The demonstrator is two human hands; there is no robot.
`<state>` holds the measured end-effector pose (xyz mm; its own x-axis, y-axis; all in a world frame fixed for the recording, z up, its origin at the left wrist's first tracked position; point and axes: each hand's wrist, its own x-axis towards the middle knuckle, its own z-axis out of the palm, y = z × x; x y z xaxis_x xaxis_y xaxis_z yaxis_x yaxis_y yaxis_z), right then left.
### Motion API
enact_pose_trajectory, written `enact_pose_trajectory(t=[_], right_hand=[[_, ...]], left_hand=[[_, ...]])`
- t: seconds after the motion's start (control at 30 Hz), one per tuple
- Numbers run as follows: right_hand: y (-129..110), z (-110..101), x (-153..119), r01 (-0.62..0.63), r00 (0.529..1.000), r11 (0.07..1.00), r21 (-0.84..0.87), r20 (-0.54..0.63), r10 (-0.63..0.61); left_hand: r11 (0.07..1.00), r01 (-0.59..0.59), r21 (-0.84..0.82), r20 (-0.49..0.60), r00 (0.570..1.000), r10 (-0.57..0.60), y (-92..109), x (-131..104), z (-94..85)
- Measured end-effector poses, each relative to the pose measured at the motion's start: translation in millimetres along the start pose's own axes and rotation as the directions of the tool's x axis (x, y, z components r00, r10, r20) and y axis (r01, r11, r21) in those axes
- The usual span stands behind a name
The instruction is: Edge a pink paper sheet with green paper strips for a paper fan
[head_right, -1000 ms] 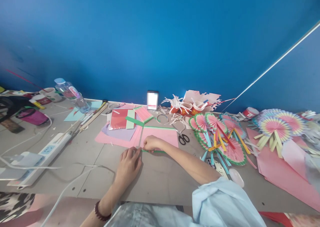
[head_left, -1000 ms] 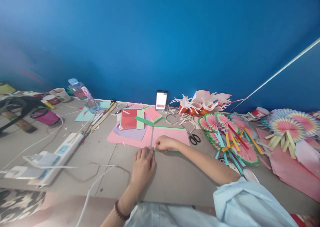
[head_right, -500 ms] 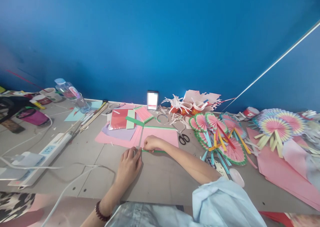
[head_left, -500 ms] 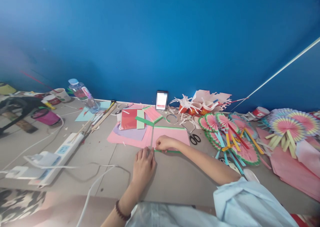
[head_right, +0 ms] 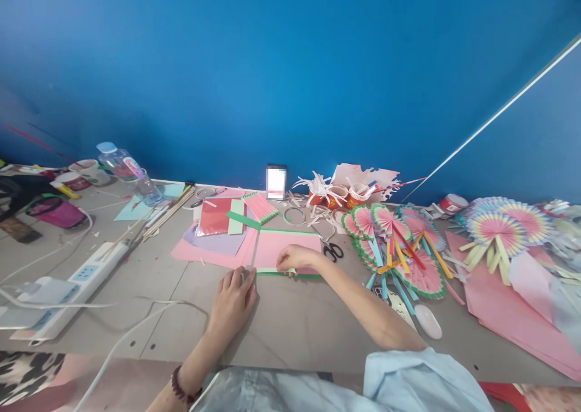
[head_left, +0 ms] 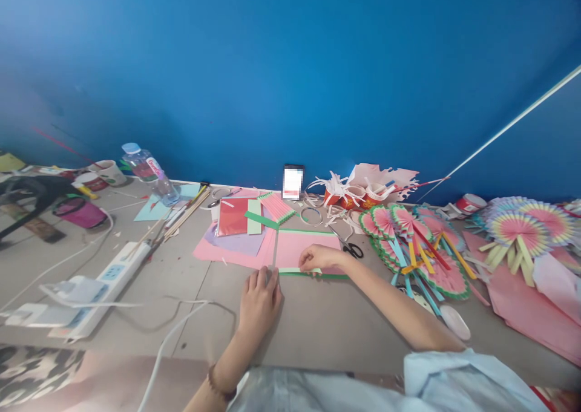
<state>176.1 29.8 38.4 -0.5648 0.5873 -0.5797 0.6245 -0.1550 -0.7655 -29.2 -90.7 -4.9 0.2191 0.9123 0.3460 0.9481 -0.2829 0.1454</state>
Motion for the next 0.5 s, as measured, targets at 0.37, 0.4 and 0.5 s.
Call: enact_pose_trajectory(t=[0.37,0.4,0.5], right_hand=[[22.7,5.9,-18.4,-0.007,0.982,0.996,0.084,-0.190,0.023],[24.2,6.8,-18.6,0.007,0.977,0.999,0.037,-0.214,0.001],[29.1,9.7,-18.7,0.051,0.959,0.994,-0.094,-0.272,-0.075]], left_hand=[[1.000,-0.015,-0.012,-0.009,1.000,0.015,-1.9,0.0,-1.2],[1.000,-0.020,-0.011,-0.004,1.000,0.020,-2.6,0.1,-1.3],[0.999,-0.037,0.001,0.015,0.999,0.037,-4.2,0.9,-2.7]])
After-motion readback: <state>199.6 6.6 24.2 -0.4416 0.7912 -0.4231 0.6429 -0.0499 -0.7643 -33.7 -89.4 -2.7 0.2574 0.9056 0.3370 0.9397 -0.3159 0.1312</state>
